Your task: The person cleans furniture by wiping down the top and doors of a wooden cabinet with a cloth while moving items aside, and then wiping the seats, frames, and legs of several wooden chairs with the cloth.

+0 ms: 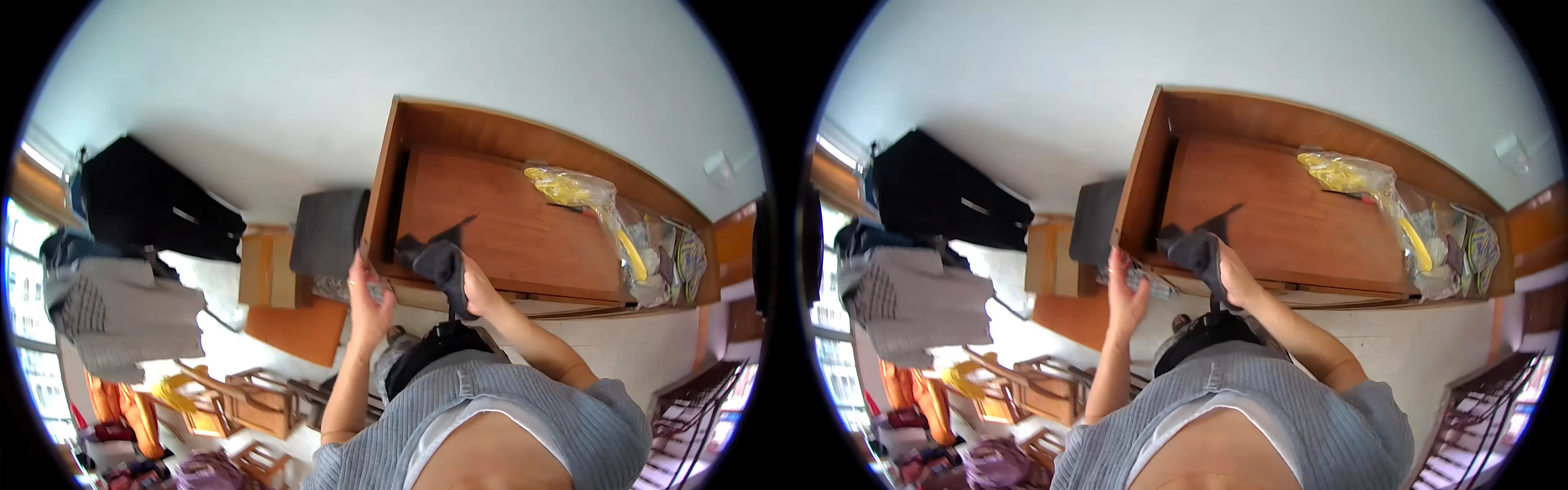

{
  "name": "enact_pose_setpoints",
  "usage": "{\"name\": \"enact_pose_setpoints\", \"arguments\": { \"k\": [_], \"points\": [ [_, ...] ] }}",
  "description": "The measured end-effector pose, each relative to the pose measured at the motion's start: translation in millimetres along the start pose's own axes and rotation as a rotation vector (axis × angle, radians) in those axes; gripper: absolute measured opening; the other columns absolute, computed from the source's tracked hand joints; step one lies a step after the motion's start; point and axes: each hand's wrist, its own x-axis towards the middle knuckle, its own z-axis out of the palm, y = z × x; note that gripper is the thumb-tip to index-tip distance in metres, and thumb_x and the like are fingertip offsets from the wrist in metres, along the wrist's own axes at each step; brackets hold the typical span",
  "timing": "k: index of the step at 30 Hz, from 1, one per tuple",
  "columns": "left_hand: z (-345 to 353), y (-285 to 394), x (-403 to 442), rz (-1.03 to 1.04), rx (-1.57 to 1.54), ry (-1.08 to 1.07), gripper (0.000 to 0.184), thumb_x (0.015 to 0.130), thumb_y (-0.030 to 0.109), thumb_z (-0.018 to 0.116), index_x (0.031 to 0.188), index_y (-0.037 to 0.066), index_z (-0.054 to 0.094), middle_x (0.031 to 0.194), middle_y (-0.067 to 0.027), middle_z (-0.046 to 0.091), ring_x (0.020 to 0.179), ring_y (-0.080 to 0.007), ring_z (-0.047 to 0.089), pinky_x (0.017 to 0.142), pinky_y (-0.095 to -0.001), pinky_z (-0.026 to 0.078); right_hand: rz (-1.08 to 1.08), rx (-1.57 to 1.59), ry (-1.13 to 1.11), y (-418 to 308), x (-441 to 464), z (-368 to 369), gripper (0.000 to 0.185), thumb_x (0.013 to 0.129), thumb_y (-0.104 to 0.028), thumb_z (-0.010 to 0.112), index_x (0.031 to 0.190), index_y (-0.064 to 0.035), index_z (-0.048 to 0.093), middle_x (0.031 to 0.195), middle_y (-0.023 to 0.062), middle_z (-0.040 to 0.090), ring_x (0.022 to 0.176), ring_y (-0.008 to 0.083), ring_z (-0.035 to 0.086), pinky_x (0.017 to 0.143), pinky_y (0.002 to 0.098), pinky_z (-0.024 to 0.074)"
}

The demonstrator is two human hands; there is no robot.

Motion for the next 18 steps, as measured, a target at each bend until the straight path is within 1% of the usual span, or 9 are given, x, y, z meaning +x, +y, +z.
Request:
{"name": "enact_pose_setpoints", "arguments": {
  "k": [2, 3, 4, 5, 8, 10, 12, 14, 18],
  "points": [
    [-7, 6, 10, -0.069, 0.171, -0.143, 0.075, 0.068, -0.006, 0.047, 0.138, 0.0, 0.02, 0.117, -0.0179, 0.042, 0.098, -0.0271, 0.042, 0.093, -0.0349, 0.033, -0.222, 0.105, 0.116, -29, 22, 59, 0.037, 0.095, -0.016, 0.035, 0.129, -0.0005, 0.038, 0.128, 0.0077, 0.043, 0.116, 0.0148, 0.042, 0.1, 0.0293, 0.0308],
    [-10, 5, 12, -0.069, 0.153, -0.174, 0.076, 0.068, -0.006, 0.047, 0.138, -0.001, 0.019, 0.119, -0.0198, 0.041, 0.102, -0.0305, 0.04, 0.095, -0.036, 0.031, -0.328, -0.045, 0.087, -17, 33, 67, 0.041, 0.096, -0.02, 0.036, 0.131, 0.0, 0.034, 0.133, 0.0105, 0.04, 0.121, 0.0196, 0.04, 0.101, 0.0319, 0.0313],
    [-9, 3, 15, -0.067, 0.133, -0.204, 0.076, 0.068, -0.005, 0.047, 0.138, -0.002, 0.017, 0.121, -0.0217, 0.039, 0.106, -0.0338, 0.039, 0.098, -0.0371, 0.029, -0.429, -0.481, 0.073, -10, 42, 75, 0.044, 0.093, -0.019, 0.04, 0.132, -0.0002, 0.032, 0.136, 0.0122, 0.035, 0.124, 0.0235, 0.037, 0.105, 0.037, 0.0264],
    [-9, 1, 15, 0.032, 0.125, -0.161, 0.075, 0.068, -0.003, 0.048, 0.137, -0.004, 0.018, 0.125, -0.0251, 0.036, 0.114, -0.0382, 0.036, 0.101, -0.0397, 0.026, -0.434, -0.704, 0.017, -11, 63, 89, 0.051, 0.084, -0.012, 0.048, 0.132, -0.0011, 0.033, 0.133, 0.0185, 0.037, 0.126, 0.0297, 0.031, 0.106, 0.0364, 0.0217],
    [-12, -9, 15, -0.004, 0.023, -0.274, 0.072, 0.068, -0.002, 0.048, 0.134, -0.007, 0.02, 0.128, -0.03, 0.031, 0.115, -0.043, 0.032, 0.103, -0.0434, 0.022, -0.851, -1.17, -0.029, -20, 114, 84, 0.04, 0.082, -0.012, 0.046, 0.121, -0.0024, 0.045, 0.125, 0.0218, 0.044, 0.118, 0.0361, 0.038, 0.103, 0.0406, 0.0257],
    [-20, -7, 15, 0.022, 0.198, -0.284, 0.06, 0.07, -0.003, 0.05, 0.126, -0.007, 0.028, 0.117, -0.0257, 0.037, 0.11, -0.0385, 0.037, 0.096, -0.0406, 0.03, -0.441, -1.253, -0.008, -28, 147, 65, 0.03, 0.084, -0.015, 0.041, 0.108, -0.002, 0.052, 0.105, 0.0236, 0.054, 0.107, 0.038, 0.045, 0.097, 0.0415, 0.032],
    [-20, -7, 21, 0.048, 0.165, -0.317, 0.05, 0.066, -0.002, 0.049, 0.114, -0.007, 0.033, 0.106, -0.0243, 0.038, 0.1, -0.0373, 0.038, 0.092, -0.0405, 0.03, -0.535, -1.151, 0.152, -36, 196, 29, 0.028, 0.084, -0.018, 0.041, 0.105, -0.003, 0.053, 0.088, 0.0186, 0.058, 0.098, 0.0344, 0.053, 0.091, 0.0418, 0.0374],
    [-22, -18, 18, 0.047, 0.189, -0.348, 0.044, 0.066, -0.002, 0.048, 0.108, -0.006, 0.035, 0.101, -0.0232, 0.037, 0.096, -0.0364, 0.038, 0.091, -0.0407, 0.031, -0.845, -1.181, 0.336, -51, 234, -2, 0.028, 0.084, -0.019, 0.045, 0.108, -0.0083, 0.054, 0.086, 0.0124, 0.06, 0.093, 0.0279, 0.058, 0.084, 0.039, 0.0445],
    [-27, -19, 22, 0.066, 0.184, -0.361, 0.04, 0.065, -0.002, 0.049, 0.103, -0.006, 0.036, 0.098, -0.0219, 0.037, 0.093, -0.0362, 0.038, 0.088, -0.0421, 0.032, -0.594, -1.754, 0.478, -62, 235, -45, 0.037, 0.082, -0.019, 0.049, 0.118, -0.0175, 0.052, 0.096, 0.0053, 0.063, 0.087, 0.0216, 0.061, 0.073, 0.0354, 0.0504]
  ]
}}
